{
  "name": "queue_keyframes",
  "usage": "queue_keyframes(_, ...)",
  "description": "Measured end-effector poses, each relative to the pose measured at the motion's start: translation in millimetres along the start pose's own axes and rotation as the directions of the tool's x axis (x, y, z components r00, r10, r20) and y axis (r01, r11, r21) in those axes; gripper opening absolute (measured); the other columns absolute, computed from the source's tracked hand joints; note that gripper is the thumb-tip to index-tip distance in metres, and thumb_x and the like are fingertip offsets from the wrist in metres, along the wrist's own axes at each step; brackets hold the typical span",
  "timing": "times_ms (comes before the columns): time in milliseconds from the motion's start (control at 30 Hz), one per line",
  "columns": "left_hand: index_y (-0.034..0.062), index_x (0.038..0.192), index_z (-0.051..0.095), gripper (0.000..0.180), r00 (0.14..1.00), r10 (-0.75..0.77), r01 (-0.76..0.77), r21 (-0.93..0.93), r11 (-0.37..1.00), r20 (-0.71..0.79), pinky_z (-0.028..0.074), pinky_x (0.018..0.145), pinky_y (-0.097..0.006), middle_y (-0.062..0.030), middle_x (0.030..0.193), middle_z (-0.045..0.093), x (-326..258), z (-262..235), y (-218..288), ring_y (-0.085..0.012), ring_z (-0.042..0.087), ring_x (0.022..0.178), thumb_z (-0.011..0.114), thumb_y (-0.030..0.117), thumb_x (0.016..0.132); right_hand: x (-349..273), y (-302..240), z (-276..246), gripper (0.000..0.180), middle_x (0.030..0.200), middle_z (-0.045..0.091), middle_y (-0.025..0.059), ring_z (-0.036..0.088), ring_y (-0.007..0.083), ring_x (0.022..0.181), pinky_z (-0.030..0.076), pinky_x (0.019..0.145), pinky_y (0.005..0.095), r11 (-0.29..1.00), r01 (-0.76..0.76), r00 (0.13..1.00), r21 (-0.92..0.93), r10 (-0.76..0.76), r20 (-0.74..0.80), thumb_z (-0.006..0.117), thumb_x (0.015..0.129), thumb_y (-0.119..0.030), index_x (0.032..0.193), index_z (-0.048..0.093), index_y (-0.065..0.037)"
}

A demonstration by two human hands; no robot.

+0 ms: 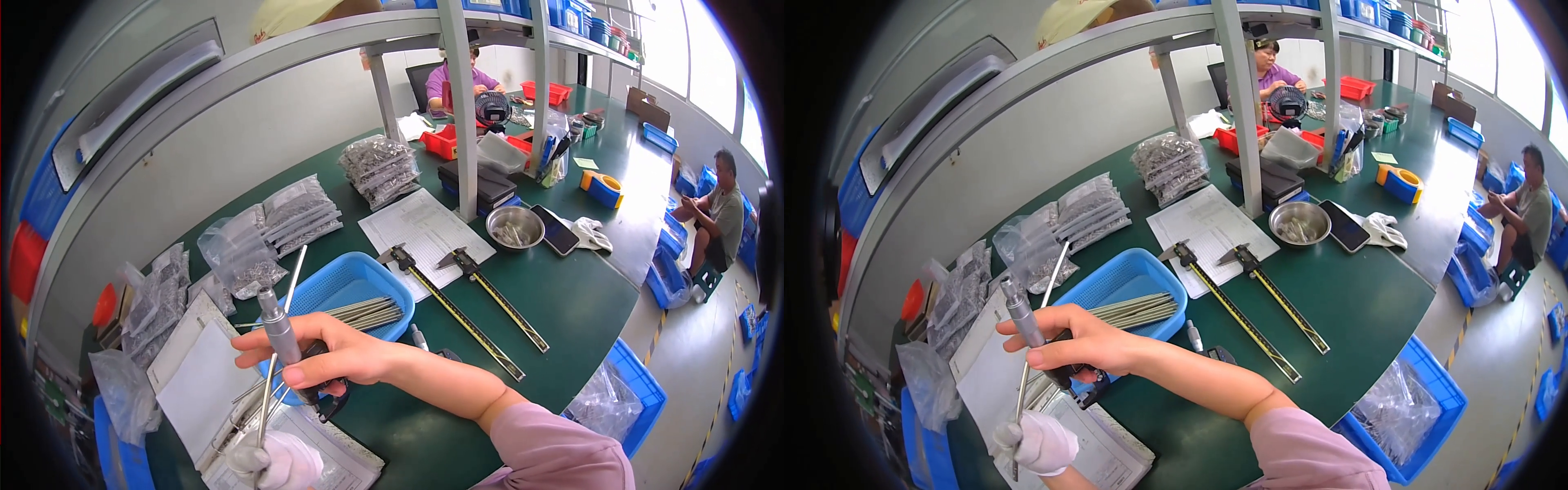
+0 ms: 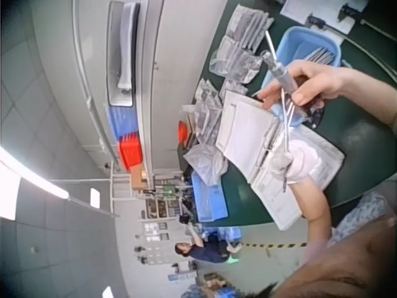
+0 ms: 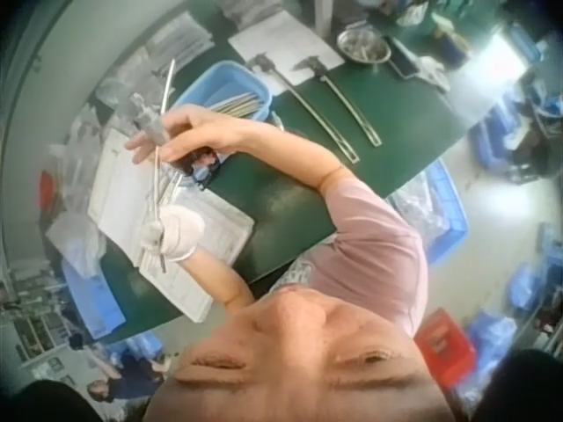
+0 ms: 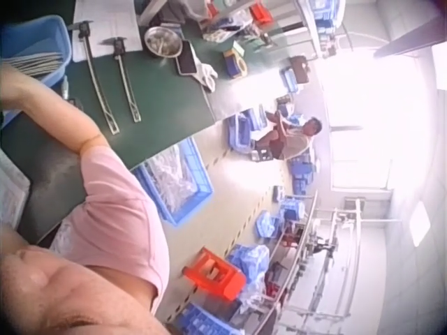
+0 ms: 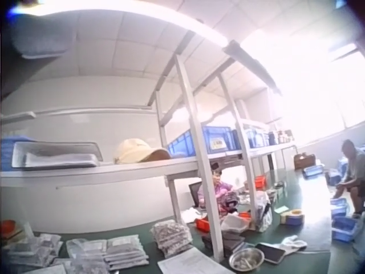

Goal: Measuring the diameter and characteristics of metal rods using a digital micrometer at a quality control station.

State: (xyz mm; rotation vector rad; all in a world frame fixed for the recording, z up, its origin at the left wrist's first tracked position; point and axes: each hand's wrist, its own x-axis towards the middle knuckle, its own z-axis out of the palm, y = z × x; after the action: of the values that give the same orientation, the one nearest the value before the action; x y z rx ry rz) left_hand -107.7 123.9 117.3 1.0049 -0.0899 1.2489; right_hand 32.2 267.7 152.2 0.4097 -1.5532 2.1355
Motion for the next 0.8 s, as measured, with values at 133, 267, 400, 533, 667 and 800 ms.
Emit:
queue_keyframes(133, 0.0086, 0.048, 0.038, 0.049, 0.974, -0.227, 0.222, 0.184, 0.957, 0.005, 0.025, 0.031, -0.027, -0.0040, 0.041, 0.040, 7, 9, 16, -0.0127, 0.033, 0.030, 0.030, 0.041, 0.085, -2, -8, -8, 0.056, 0.112, 0.051, 0.0142, 0.041, 0.0018, 0.047, 0.032, 0.038, 0.0142, 0.999, 0.025, 0.997, -0.026, -0.027, -0.066, 0.056, 0.074, -0.023, 0.123, 0.038, -0.002)
queue_keyframes(267, 0.0070, 0.052, 0.039, 0.047, 0.979, -0.146, 0.181, 0.284, 0.941, -0.140, 0.025, 0.032, -0.027, -0.0053, 0.044, 0.042, 9, 22, 17, -0.0142, 0.032, 0.031, 0.029, 0.040, 0.084, -1, -9, -9, 0.049, 0.101, 0.056, 0.0103, 0.038, 0.0026, 0.044, 0.030, 0.035, 0.0169, 0.999, 0.050, 0.995, -0.007, -0.050, -0.087, 0.057, 0.075, -0.020, 0.117, 0.043, 0.000)
queue_keyframes(400, 0.0039, 0.069, 0.047, 0.036, 0.686, 0.474, -0.188, 0.496, 0.848, -0.551, 0.031, 0.036, -0.021, -0.0067, 0.056, 0.045, 21, 23, 5, -0.0137, 0.041, 0.042, 0.035, 0.033, 0.085, 1, 1, 2, 0.049, 0.099, 0.056, 0.0075, 0.037, 0.0026, 0.044, 0.029, 0.035, 0.0170, 0.999, 0.034, 0.991, -0.038, -0.039, -0.126, 0.057, 0.076, -0.021, 0.117, 0.042, 0.001)
queue_keyframes(533, 0.0041, 0.084, 0.049, 0.033, 0.328, 0.636, -0.093, 0.646, 0.757, -0.698, 0.033, 0.042, -0.021, -0.0065, 0.073, 0.052, 36, 24, -17, -0.0117, 0.043, 0.048, 0.035, 0.034, 0.087, 7, 15, 10, 0.053, 0.113, 0.050, 0.0101, 0.044, 0.0038, 0.055, 0.033, 0.039, 0.0154, 0.992, -0.104, 0.984, -0.073, 0.093, -0.150, 0.056, 0.078, -0.016, 0.124, 0.034, -0.001)
queue_keyframes(667, 0.0055, 0.085, 0.050, 0.026, 0.376, 0.685, -0.117, 0.701, 0.703, -0.624, 0.034, 0.044, -0.019, -0.0038, 0.072, 0.051, 38, 21, -18, -0.0101, 0.044, 0.050, 0.039, 0.029, 0.088, 11, 24, 17, 0.058, 0.117, 0.047, 0.0102, 0.043, 0.0029, 0.055, 0.033, 0.041, 0.0157, 0.968, -0.182, 0.980, -0.173, 0.165, -0.113, 0.057, 0.075, -0.015, 0.126, 0.032, -0.004)
queue_keyframes(800, 0.0081, 0.081, 0.050, 0.026, 0.317, 0.734, -0.167, 0.727, 0.666, -0.600, 0.034, 0.044, -0.018, -0.0004, 0.068, 0.049, 25, 17, -4, -0.0070, 0.045, 0.055, 0.042, 0.032, 0.087, 10, 21, 21, 0.055, 0.116, 0.047, 0.0072, 0.040, 0.0012, 0.051, 0.031, 0.038, 0.0156, 0.984, -0.034, 0.989, -0.174, 0.008, -0.146, 0.058, 0.075, -0.014, 0.125, 0.037, -0.008)
